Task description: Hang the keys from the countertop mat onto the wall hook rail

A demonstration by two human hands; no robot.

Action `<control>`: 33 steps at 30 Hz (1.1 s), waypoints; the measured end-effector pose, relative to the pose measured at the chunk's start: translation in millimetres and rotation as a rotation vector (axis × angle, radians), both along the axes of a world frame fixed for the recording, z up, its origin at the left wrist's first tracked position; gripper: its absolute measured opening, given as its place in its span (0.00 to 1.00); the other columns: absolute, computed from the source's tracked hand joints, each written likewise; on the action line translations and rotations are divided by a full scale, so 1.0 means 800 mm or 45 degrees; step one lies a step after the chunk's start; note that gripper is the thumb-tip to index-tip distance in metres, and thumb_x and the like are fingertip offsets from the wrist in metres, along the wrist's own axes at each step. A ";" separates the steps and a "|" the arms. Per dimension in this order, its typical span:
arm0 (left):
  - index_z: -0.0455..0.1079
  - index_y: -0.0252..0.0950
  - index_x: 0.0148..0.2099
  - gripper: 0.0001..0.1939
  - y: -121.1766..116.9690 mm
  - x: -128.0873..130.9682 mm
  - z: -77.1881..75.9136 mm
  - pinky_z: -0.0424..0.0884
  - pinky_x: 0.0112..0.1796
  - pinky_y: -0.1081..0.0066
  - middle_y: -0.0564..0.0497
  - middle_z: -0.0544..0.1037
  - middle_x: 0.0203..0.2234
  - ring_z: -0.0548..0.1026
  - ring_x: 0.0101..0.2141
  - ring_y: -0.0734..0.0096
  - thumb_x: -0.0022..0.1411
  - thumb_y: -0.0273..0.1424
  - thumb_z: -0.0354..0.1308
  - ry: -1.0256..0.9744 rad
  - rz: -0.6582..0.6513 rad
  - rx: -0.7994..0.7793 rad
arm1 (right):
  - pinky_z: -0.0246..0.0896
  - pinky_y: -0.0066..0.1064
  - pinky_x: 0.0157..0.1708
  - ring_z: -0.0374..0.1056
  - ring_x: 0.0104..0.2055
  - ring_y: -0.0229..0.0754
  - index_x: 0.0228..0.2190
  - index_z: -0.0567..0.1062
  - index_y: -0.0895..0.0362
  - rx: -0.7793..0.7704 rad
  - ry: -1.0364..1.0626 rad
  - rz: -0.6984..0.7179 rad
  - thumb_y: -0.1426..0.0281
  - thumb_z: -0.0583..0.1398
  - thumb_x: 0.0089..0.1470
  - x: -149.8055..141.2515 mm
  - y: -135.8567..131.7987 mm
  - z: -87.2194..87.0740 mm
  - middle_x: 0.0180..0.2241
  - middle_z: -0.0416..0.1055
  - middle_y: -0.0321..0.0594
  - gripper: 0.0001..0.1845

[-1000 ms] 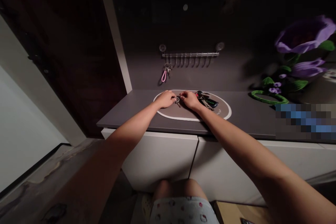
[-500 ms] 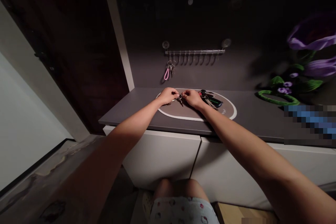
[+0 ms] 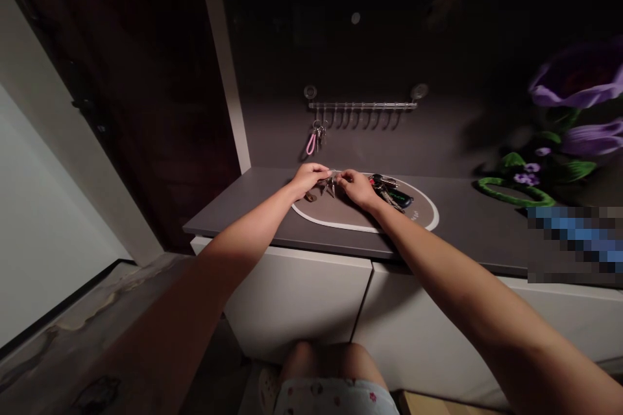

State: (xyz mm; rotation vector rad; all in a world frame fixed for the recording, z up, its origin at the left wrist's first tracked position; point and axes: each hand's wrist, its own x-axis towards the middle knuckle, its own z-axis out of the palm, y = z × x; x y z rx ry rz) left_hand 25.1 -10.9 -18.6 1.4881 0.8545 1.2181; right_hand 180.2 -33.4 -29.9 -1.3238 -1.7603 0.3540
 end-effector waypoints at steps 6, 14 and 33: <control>0.70 0.29 0.31 0.05 0.002 -0.002 0.003 0.69 0.33 0.72 0.53 0.73 0.20 0.70 0.21 0.81 0.49 0.25 0.61 -0.219 -0.044 -0.125 | 0.56 0.28 0.28 0.60 0.23 0.34 0.31 0.69 0.58 0.028 0.221 0.172 0.61 0.54 0.50 -0.004 -0.004 0.003 0.24 0.67 0.34 0.13; 0.70 0.30 0.33 0.05 0.005 -0.003 0.004 0.69 0.41 0.69 0.51 0.76 0.24 0.74 0.27 0.79 0.50 0.23 0.60 -0.432 -0.158 -0.282 | 0.56 0.26 0.25 0.58 0.23 0.32 0.31 0.68 0.57 0.108 0.381 0.297 0.59 0.57 0.47 -0.008 -0.006 0.003 0.25 0.66 0.34 0.14; 0.73 0.29 0.34 0.09 0.004 -0.001 -0.001 0.68 0.33 0.73 0.49 0.77 0.24 0.72 0.24 0.79 0.48 0.27 0.64 -0.357 -0.193 -0.231 | 0.57 0.29 0.32 0.61 0.29 0.36 0.27 0.70 0.58 0.234 0.402 0.219 0.59 0.58 0.44 -0.004 -0.001 0.005 0.26 0.68 0.37 0.14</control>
